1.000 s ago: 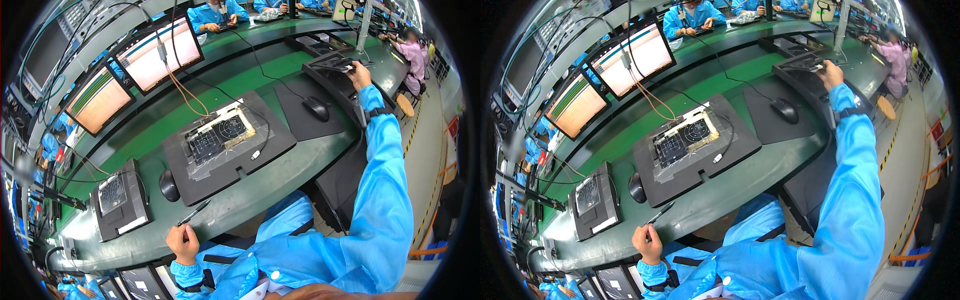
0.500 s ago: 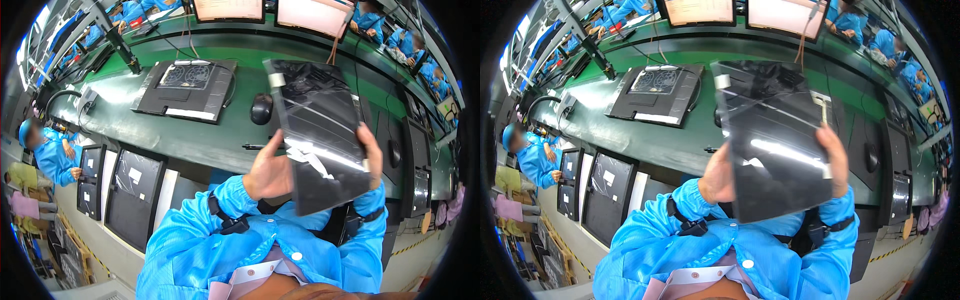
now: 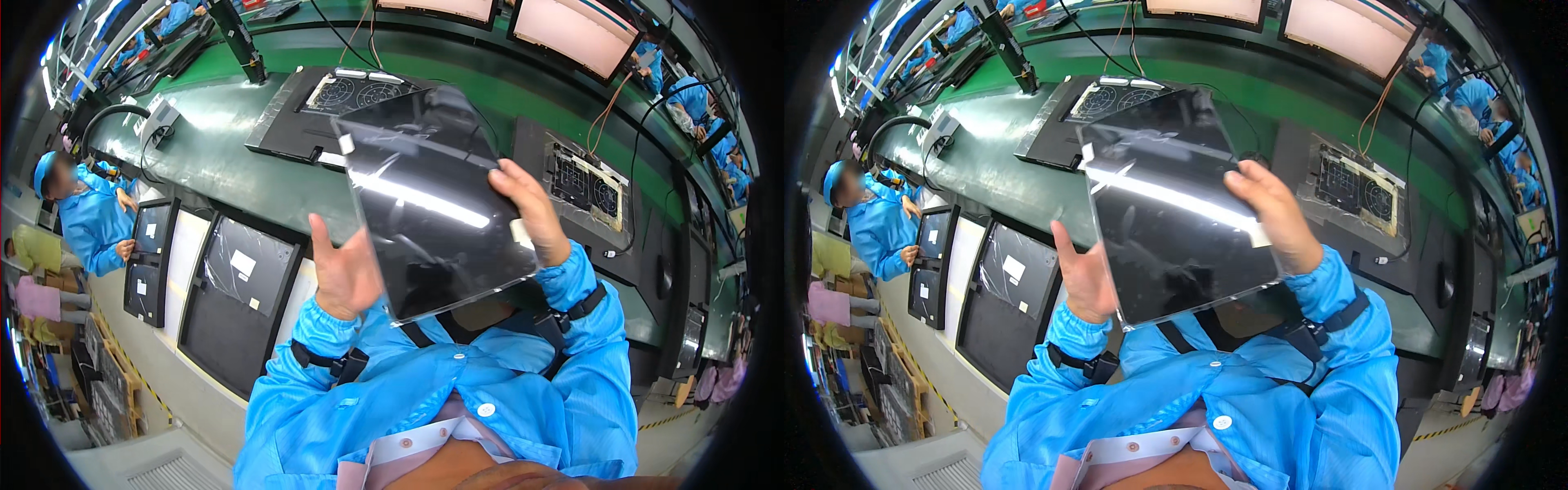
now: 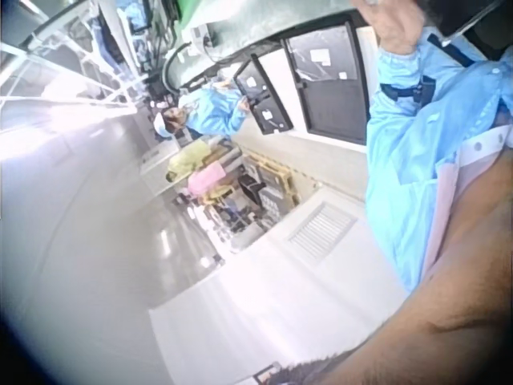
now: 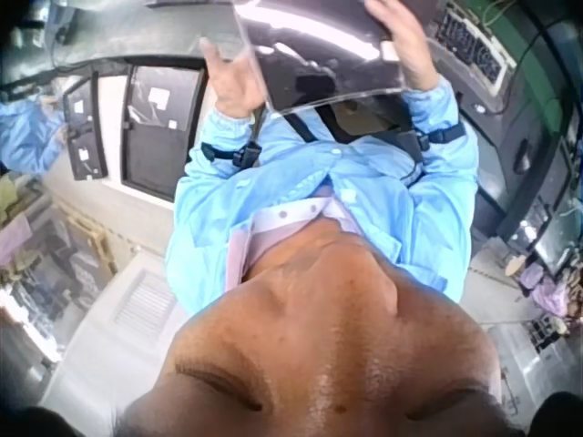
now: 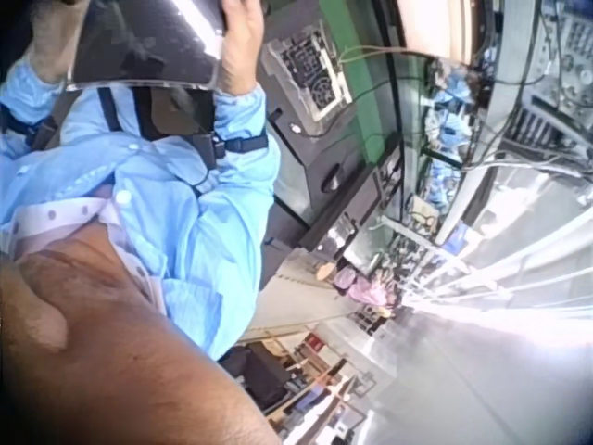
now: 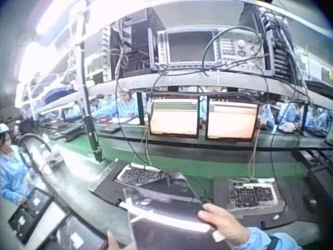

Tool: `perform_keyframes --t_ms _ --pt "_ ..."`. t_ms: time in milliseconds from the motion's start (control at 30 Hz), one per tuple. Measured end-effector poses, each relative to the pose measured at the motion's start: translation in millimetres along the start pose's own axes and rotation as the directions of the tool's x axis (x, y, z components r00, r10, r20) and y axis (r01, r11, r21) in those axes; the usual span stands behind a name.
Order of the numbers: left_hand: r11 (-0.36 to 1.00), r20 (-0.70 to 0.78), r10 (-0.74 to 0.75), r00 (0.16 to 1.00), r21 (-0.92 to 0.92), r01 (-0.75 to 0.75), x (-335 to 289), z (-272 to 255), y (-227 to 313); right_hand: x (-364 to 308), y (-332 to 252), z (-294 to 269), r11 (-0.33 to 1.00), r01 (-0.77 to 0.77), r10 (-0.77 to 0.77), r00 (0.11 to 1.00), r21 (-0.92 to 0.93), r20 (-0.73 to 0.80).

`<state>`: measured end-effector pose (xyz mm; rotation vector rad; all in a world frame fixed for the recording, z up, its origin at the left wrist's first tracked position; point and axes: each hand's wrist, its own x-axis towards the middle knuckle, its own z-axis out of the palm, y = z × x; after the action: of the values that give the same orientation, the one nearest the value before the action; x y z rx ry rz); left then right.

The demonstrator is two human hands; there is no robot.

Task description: Testing tablet computers, plugging them into chargers/data cables, and writing on labels at a factory workstation.

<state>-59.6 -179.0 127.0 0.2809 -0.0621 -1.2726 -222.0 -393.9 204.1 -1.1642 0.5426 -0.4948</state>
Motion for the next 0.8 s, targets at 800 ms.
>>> perform_keyframes --t_ms 800 --pt "0.796 0.072 0.481 0.874 0.383 -0.47 31.6 -22.7 41.6 89.1 27.8 -40.6 -0.204 0.426 -0.574 0.678 -0.882 0.46"
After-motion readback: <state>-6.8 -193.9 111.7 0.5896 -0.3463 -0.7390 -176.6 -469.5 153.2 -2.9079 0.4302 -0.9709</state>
